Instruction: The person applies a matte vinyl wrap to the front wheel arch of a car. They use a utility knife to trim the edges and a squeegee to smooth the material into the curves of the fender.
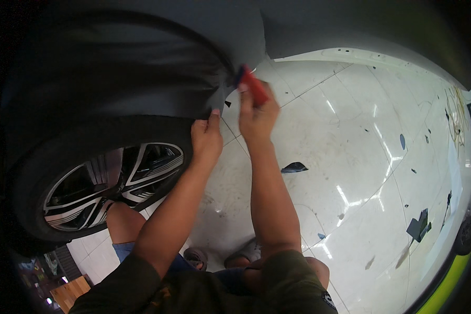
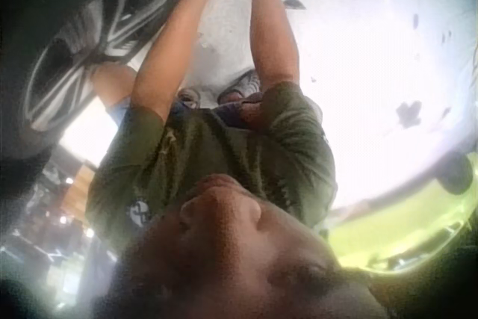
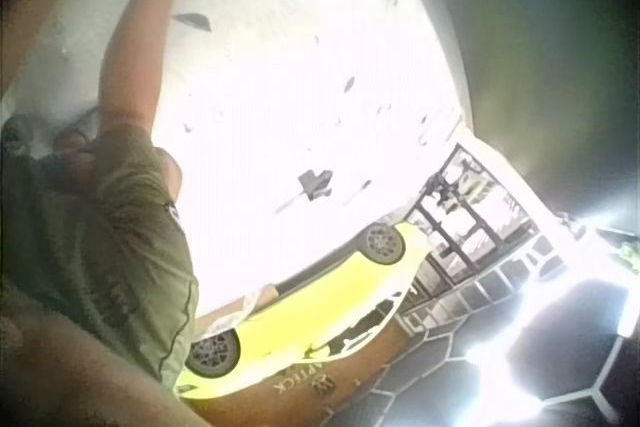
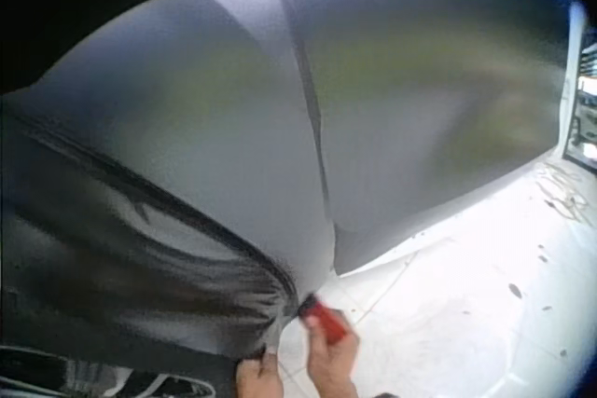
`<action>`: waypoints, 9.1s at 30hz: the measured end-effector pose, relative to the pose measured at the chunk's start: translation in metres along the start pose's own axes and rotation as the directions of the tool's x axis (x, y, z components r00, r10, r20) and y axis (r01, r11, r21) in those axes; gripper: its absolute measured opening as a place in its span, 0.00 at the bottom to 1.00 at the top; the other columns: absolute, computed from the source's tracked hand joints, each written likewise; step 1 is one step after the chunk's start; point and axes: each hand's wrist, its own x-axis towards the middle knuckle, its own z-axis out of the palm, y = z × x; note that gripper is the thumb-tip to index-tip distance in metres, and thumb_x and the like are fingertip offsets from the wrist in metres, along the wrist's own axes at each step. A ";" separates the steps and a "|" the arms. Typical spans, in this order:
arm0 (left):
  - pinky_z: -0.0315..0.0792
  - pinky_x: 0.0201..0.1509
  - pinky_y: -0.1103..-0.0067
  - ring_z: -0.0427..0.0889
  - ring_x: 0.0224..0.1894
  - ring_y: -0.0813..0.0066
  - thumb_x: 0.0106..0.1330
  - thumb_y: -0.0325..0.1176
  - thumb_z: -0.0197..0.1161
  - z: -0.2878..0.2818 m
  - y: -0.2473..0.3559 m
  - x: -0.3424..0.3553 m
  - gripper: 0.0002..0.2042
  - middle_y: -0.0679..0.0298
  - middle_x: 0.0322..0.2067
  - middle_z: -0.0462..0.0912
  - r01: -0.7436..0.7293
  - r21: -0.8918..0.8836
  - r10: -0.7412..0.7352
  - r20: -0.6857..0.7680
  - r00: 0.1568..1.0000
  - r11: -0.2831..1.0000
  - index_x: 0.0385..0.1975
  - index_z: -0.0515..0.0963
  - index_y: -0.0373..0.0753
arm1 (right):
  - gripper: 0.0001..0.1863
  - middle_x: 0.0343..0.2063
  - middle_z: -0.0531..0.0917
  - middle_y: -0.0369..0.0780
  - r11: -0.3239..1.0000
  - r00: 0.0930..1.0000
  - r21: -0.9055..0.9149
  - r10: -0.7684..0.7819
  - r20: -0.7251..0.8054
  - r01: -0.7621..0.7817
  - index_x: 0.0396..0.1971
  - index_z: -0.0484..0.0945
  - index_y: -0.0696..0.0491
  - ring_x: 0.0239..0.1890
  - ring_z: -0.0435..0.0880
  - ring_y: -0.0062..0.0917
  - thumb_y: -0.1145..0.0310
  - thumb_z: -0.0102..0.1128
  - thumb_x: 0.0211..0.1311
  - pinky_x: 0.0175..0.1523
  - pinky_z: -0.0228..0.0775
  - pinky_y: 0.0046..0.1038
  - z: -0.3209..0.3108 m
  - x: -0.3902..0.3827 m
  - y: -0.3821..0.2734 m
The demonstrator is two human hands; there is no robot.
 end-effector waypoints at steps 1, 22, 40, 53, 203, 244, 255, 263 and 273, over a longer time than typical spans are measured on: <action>0.70 0.39 0.75 0.75 0.31 0.76 0.71 0.36 0.55 -0.003 -0.001 -0.001 0.15 0.54 0.28 0.80 -0.007 0.028 0.006 0.031 1.000 1.000 0.34 0.75 0.27 | 0.06 0.28 0.81 0.38 0.996 0.992 0.059 -0.057 -0.117 0.064 0.37 0.80 0.58 0.28 0.75 0.18 0.72 0.61 0.63 0.35 0.68 0.20 -0.002 0.007 -0.002; 0.67 0.48 0.88 0.76 0.42 0.84 0.67 0.26 0.60 -0.043 0.089 -0.029 0.10 0.63 0.43 0.81 -0.419 -0.639 0.385 -0.202 0.901 0.645 0.45 0.73 0.31 | 0.16 0.34 0.83 0.40 0.744 0.757 -0.143 -0.630 0.173 0.652 0.38 0.82 0.53 0.35 0.81 0.31 0.83 0.66 0.48 0.40 0.73 0.27 -0.021 0.049 -0.103; 0.66 0.43 0.85 0.73 0.35 0.86 0.64 0.25 0.60 -0.045 0.101 -0.011 0.05 0.70 0.33 0.81 -0.392 -0.400 0.345 -0.186 0.920 0.829 0.34 0.79 0.30 | 0.09 0.32 0.82 0.38 0.954 0.960 -0.119 -0.279 -0.005 0.277 0.38 0.81 0.57 0.32 0.79 0.21 0.70 0.65 0.59 0.40 0.70 0.21 -0.030 0.042 -0.083; 0.65 0.29 0.80 0.68 0.21 0.84 0.59 0.27 0.61 -0.039 0.101 -0.012 0.12 0.69 0.15 0.72 -0.456 -0.358 0.389 -0.245 0.888 0.815 0.16 0.72 0.29 | 0.08 0.36 0.82 0.40 0.947 0.935 -0.086 -0.285 0.211 0.308 0.40 0.81 0.57 0.37 0.80 0.22 0.74 0.64 0.60 0.44 0.72 0.20 -0.039 0.043 -0.115; 0.71 0.33 0.77 0.78 0.29 0.76 0.65 0.35 0.62 -0.219 0.164 -0.098 0.10 0.65 0.26 0.80 -0.560 -0.328 0.534 -0.172 0.827 0.761 0.30 0.77 0.34 | 0.08 0.32 0.80 0.43 0.385 0.327 0.057 -0.845 0.423 0.921 0.34 0.79 0.57 0.32 0.79 0.33 0.76 0.66 0.52 0.38 0.70 0.29 0.095 -0.086 -0.412; 0.73 0.44 0.67 0.78 0.39 0.53 0.57 0.24 0.59 -0.425 -0.185 -0.409 0.09 0.52 0.34 0.77 0.128 0.152 -0.022 -0.557 0.830 0.980 0.38 0.80 0.34 | 0.24 0.52 0.73 0.49 0.382 -0.588 0.695 -0.371 0.719 0.609 0.54 0.71 0.59 0.57 0.71 0.43 0.64 0.58 0.60 0.61 0.63 0.40 0.137 -0.370 -0.340; 0.73 0.41 0.69 0.79 0.37 0.58 0.54 0.25 0.66 -0.439 0.006 -0.310 0.09 0.60 0.32 0.79 -0.409 0.546 0.679 -0.522 0.517 0.731 0.35 0.80 0.37 | 0.20 0.34 0.79 0.48 0.346 -0.607 0.644 -0.222 0.763 0.682 0.50 0.73 0.61 0.40 0.81 0.41 0.77 0.54 0.54 0.44 0.75 0.38 0.153 -0.261 -0.402; 0.74 0.40 0.76 0.79 0.35 0.75 0.61 0.29 0.65 -0.390 -0.044 -0.260 0.15 0.61 0.34 0.79 -0.529 -0.089 0.259 -0.796 0.547 0.844 0.46 0.75 0.34 | 0.08 0.24 0.76 0.44 0.175 -0.388 0.586 -0.596 0.703 0.791 0.36 0.75 0.57 0.28 0.79 0.41 0.71 0.61 0.59 0.31 0.70 0.39 0.149 -0.200 -0.498; 0.72 0.52 0.61 0.78 0.48 0.50 0.67 0.39 0.54 -0.267 -0.108 -0.245 0.16 0.50 0.44 0.78 -0.338 0.455 0.264 0.220 0.939 0.824 0.48 0.75 0.37 | 0.09 0.17 0.73 0.38 -0.231 -0.511 0.544 -0.736 0.444 0.807 0.25 0.75 0.53 0.20 0.73 0.31 0.68 0.67 0.55 0.26 0.65 0.32 0.210 -0.241 -0.578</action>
